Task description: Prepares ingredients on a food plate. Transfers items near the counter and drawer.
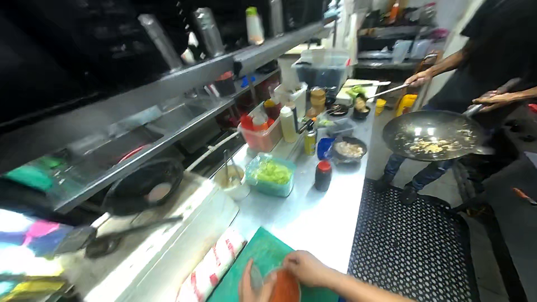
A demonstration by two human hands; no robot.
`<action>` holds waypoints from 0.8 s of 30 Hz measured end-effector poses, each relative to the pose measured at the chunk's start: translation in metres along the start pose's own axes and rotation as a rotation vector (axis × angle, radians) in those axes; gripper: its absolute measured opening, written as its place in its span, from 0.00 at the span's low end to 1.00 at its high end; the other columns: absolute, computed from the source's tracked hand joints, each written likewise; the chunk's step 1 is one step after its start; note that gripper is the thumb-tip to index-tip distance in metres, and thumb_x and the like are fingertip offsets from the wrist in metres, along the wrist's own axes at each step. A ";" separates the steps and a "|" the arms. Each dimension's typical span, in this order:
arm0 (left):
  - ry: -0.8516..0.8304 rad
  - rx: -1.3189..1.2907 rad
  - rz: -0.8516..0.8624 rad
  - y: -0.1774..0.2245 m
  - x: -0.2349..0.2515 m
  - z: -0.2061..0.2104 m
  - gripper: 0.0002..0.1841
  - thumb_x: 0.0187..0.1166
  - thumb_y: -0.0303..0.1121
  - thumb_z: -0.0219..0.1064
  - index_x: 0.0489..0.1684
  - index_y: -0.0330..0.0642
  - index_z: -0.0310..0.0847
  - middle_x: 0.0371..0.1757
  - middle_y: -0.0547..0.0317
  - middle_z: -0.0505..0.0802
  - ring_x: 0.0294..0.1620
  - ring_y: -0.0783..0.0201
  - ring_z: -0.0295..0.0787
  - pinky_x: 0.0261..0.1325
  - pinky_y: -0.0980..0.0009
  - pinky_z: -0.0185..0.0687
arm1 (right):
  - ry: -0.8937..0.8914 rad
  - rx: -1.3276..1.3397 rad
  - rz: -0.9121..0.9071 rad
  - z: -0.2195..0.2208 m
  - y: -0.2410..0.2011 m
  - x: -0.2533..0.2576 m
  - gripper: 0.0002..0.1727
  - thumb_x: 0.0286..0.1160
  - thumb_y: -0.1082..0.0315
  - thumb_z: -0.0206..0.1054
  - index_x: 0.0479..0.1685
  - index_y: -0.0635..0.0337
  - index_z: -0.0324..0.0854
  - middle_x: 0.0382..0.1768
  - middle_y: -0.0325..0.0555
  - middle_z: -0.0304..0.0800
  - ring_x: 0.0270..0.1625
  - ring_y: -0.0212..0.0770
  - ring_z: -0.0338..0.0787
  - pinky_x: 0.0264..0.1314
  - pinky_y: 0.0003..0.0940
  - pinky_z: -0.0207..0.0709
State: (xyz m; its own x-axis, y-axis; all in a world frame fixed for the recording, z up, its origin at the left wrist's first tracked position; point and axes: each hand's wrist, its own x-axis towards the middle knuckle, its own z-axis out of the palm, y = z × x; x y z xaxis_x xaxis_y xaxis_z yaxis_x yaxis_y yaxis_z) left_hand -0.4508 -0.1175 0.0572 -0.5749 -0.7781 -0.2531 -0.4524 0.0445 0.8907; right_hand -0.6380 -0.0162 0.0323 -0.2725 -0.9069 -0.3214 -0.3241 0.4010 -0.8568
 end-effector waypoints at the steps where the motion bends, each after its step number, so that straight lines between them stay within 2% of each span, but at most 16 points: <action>1: 0.037 -0.105 -0.045 0.003 -0.006 -0.013 0.48 0.72 0.51 0.75 0.93 0.42 0.54 0.86 0.31 0.67 0.82 0.37 0.68 0.73 0.39 0.75 | 0.028 -0.041 -0.009 0.001 -0.001 -0.005 0.19 0.89 0.60 0.56 0.60 0.62 0.88 0.57 0.56 0.91 0.63 0.49 0.90 0.72 0.51 0.79; 3: 0.124 -0.298 -0.095 0.010 -0.021 -0.043 0.46 0.72 0.51 0.71 0.93 0.50 0.54 0.85 0.43 0.70 0.79 0.43 0.73 0.63 0.39 0.83 | 0.083 -0.188 -0.082 0.001 -0.006 -0.012 0.19 0.86 0.61 0.58 0.62 0.61 0.87 0.59 0.54 0.90 0.66 0.48 0.88 0.76 0.45 0.77; 4: 0.153 -0.388 -0.082 0.013 -0.028 -0.059 0.45 0.73 0.50 0.69 0.93 0.51 0.53 0.82 0.47 0.73 0.76 0.47 0.76 0.59 0.43 0.84 | 0.092 -0.276 -0.138 0.002 -0.010 -0.014 0.18 0.85 0.61 0.58 0.62 0.60 0.88 0.59 0.53 0.91 0.67 0.48 0.87 0.77 0.44 0.76; 6: 0.178 -0.565 -0.043 0.012 -0.049 -0.089 0.44 0.73 0.49 0.67 0.93 0.51 0.53 0.79 0.51 0.77 0.72 0.48 0.80 0.57 0.45 0.87 | 0.064 -0.456 -0.259 0.012 -0.017 -0.014 0.17 0.85 0.61 0.58 0.59 0.58 0.88 0.58 0.50 0.92 0.68 0.50 0.86 0.77 0.46 0.75; 8: 0.190 -0.731 0.000 0.006 -0.075 -0.112 0.45 0.72 0.52 0.69 0.92 0.52 0.54 0.76 0.52 0.81 0.69 0.48 0.83 0.57 0.45 0.88 | -0.040 -0.621 -0.291 0.029 -0.027 -0.014 0.15 0.83 0.64 0.59 0.57 0.57 0.88 0.58 0.51 0.91 0.68 0.55 0.85 0.73 0.52 0.78; 11: 0.182 -0.946 0.075 -0.015 -0.113 -0.134 0.43 0.70 0.56 0.74 0.88 0.57 0.61 0.74 0.50 0.84 0.71 0.43 0.83 0.61 0.37 0.85 | -0.157 -0.814 -0.201 0.059 -0.036 -0.004 0.17 0.82 0.65 0.62 0.64 0.60 0.84 0.64 0.56 0.87 0.72 0.61 0.81 0.73 0.59 0.76; 14: 0.185 -1.086 0.136 -0.037 -0.148 -0.143 0.36 0.75 0.57 0.71 0.85 0.59 0.69 0.74 0.50 0.86 0.74 0.40 0.82 0.65 0.33 0.81 | -0.181 -0.887 -0.130 0.081 -0.035 0.003 0.20 0.83 0.62 0.61 0.68 0.63 0.82 0.68 0.58 0.85 0.77 0.61 0.78 0.78 0.59 0.72; 19: 0.296 -1.166 0.125 -0.071 -0.192 -0.146 0.34 0.76 0.56 0.70 0.83 0.60 0.71 0.73 0.50 0.87 0.73 0.40 0.83 0.63 0.33 0.82 | -0.213 -0.957 -0.207 0.084 -0.024 0.002 0.15 0.83 0.69 0.55 0.54 0.57 0.88 0.63 0.48 0.90 0.76 0.55 0.80 0.79 0.55 0.73; 21: 0.334 -1.183 0.109 -0.080 -0.204 -0.149 0.34 0.76 0.56 0.71 0.83 0.61 0.71 0.73 0.51 0.87 0.73 0.40 0.83 0.63 0.32 0.81 | -0.233 -0.955 -0.179 0.079 -0.028 0.001 0.15 0.84 0.65 0.57 0.56 0.55 0.88 0.64 0.48 0.89 0.76 0.54 0.80 0.78 0.53 0.74; 24: 0.377 -1.188 0.120 -0.089 -0.215 -0.153 0.34 0.76 0.57 0.70 0.83 0.61 0.71 0.73 0.51 0.87 0.73 0.40 0.83 0.63 0.33 0.81 | -0.215 -0.944 -0.119 0.074 -0.035 -0.001 0.18 0.82 0.61 0.61 0.65 0.54 0.86 0.69 0.51 0.86 0.77 0.56 0.79 0.77 0.55 0.75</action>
State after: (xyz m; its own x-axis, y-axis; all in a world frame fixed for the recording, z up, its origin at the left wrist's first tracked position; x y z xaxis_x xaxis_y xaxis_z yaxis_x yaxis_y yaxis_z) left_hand -0.1823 -0.0500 0.0902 -0.2501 -0.9478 -0.1977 0.5962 -0.3116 0.7399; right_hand -0.5596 -0.0392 0.0323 -0.0505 -0.9149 -0.4004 -0.9568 0.1593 -0.2433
